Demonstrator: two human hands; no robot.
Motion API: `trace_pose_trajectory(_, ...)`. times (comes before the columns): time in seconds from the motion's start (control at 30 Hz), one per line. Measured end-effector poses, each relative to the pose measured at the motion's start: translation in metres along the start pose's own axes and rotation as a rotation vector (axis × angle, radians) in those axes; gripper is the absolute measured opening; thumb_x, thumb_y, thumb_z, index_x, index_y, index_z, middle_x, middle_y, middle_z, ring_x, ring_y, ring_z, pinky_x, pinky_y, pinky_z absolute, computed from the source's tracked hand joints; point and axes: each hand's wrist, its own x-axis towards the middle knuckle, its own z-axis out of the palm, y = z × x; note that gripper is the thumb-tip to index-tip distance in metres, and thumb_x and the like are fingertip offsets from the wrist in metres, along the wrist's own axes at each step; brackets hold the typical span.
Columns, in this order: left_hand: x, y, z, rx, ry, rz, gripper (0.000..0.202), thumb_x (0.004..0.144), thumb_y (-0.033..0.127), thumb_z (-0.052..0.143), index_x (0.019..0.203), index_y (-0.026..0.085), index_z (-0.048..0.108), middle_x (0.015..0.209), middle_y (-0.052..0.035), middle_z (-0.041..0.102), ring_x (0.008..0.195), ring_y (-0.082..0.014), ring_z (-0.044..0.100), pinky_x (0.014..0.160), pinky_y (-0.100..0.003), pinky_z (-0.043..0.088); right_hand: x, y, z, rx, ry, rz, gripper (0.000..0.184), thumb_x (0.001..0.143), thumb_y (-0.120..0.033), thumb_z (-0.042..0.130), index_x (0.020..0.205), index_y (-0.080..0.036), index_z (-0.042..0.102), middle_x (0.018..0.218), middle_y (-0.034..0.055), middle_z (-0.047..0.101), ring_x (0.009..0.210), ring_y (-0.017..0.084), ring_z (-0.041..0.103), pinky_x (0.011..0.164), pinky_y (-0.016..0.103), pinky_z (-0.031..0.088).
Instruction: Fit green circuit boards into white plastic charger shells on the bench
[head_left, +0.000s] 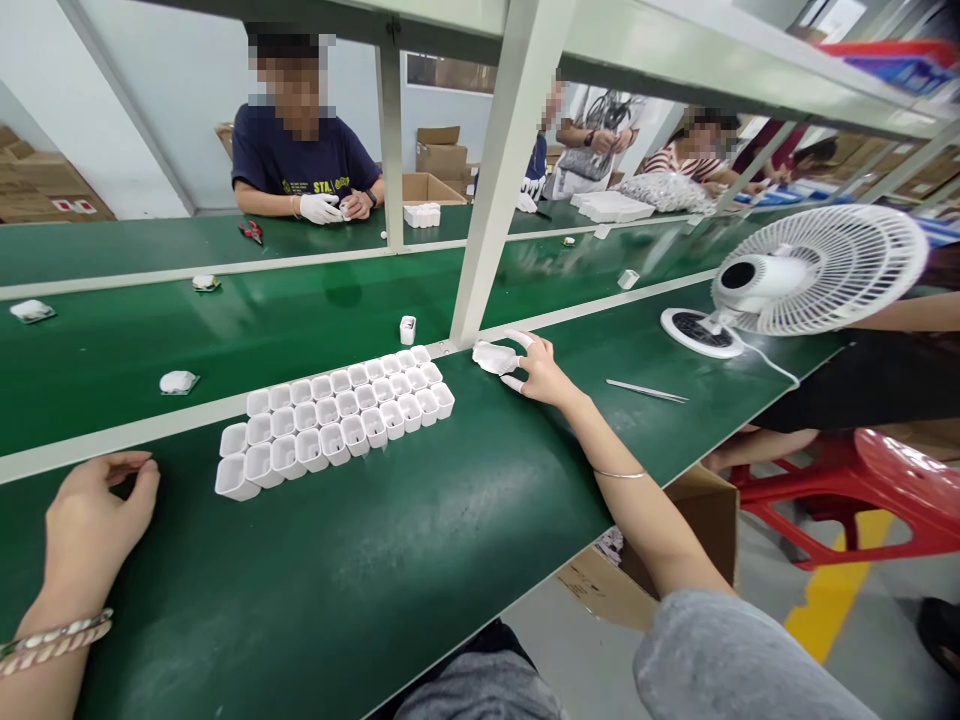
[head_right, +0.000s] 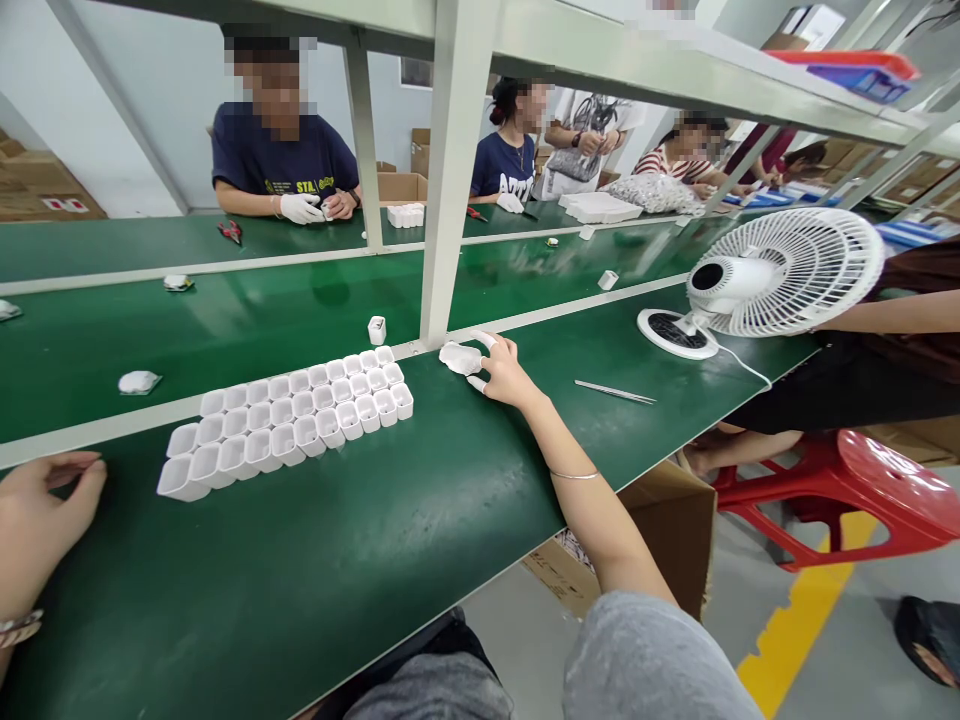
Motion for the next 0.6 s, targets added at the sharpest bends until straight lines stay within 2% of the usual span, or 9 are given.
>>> trace_pose_trajectory(0.43,0.0006,-0.0027,0.0012,0.011,-0.004,0.002,0.033,0.079,0.049,0.042,0.088,0.021,0.057,0.099,-0.0126,0.068,0.102,-0.0356,0.067,0.093,-0.052,0.053,0.0025,-0.002,0.0102,-0.012,0.06,-0.006,0.018,0.088,-0.029,0.06,0.076,-0.018,0.067,0.145,0.0168,0.048,0.137,0.039,0.04,0.104,0.061,0.036)
trace_pose_trajectory(0.6,0.0006,-0.0033,0.0022,0.008,0.008,0.011,0.032,0.079,0.049,0.042,0.088,0.021,0.057,0.1,-0.0126,0.069,0.101,-0.0356,0.068,0.091,-0.051,0.054,0.0031,-0.0043,0.0072,-0.007,0.033,0.005,0.013,0.086,-0.029,0.062,0.081,-0.02,0.068,0.146,0.0147,0.047,0.136,0.04,0.04,0.105,0.062,0.034)
